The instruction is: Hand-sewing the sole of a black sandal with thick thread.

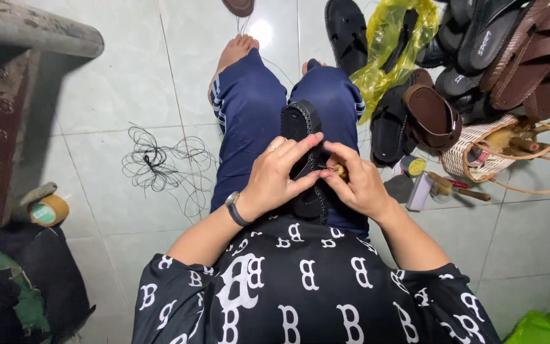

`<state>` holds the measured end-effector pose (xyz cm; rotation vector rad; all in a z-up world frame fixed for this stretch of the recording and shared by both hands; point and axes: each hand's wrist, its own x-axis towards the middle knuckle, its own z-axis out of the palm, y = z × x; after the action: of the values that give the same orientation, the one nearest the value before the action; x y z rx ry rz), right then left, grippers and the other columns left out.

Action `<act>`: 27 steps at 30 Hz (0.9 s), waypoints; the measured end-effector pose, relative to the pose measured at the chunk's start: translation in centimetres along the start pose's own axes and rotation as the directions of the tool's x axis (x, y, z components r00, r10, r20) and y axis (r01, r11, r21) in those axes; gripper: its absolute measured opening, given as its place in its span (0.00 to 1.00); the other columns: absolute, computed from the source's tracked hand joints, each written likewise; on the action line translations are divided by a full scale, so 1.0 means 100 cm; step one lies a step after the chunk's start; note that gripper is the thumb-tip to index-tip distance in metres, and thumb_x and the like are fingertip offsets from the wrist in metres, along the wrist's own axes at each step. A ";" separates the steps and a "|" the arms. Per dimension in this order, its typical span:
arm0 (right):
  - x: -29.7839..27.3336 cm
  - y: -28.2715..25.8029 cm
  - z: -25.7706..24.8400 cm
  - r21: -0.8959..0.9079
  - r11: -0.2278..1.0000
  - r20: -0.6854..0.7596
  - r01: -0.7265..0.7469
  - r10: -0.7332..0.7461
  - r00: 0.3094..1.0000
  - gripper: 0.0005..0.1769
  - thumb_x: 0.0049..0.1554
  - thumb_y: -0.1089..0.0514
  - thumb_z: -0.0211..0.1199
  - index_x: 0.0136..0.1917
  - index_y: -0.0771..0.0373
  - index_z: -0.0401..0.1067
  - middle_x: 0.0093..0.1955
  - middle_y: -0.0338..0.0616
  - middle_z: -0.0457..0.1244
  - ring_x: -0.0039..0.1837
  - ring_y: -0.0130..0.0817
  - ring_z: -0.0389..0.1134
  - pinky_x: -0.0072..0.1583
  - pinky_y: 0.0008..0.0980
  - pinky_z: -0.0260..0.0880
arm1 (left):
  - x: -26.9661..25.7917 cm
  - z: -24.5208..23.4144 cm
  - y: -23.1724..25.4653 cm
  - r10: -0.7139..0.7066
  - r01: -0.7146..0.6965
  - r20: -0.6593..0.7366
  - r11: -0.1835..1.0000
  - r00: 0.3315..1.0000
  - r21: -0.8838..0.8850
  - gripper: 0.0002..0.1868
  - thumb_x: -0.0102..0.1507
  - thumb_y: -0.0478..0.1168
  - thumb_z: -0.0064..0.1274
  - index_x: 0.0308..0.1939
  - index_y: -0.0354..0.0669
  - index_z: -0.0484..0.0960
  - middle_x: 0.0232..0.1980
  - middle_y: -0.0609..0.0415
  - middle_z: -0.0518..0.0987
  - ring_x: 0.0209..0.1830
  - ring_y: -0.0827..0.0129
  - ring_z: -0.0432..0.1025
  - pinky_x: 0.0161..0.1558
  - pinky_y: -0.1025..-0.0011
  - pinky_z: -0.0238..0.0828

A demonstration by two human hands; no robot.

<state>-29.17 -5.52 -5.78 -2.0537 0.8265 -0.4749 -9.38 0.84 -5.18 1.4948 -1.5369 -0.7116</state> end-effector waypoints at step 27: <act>-0.019 -0.023 -0.053 -0.045 0.991 -0.111 0.122 -0.127 0.986 0.32 0.48 0.27 0.52 0.35 0.57 0.77 0.54 0.50 0.66 0.59 0.40 0.65 0.57 0.33 0.66 | -0.005 -0.003 0.011 -0.006 0.004 0.030 0.997 1.000 0.075 0.30 0.57 0.50 0.57 0.62 0.51 0.72 0.33 0.50 0.78 0.35 0.53 0.75 0.35 0.58 0.71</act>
<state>-32.81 -6.25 -0.96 -2.1383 0.7820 -0.6548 -9.75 1.51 -4.18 1.5492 -1.5990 -0.6895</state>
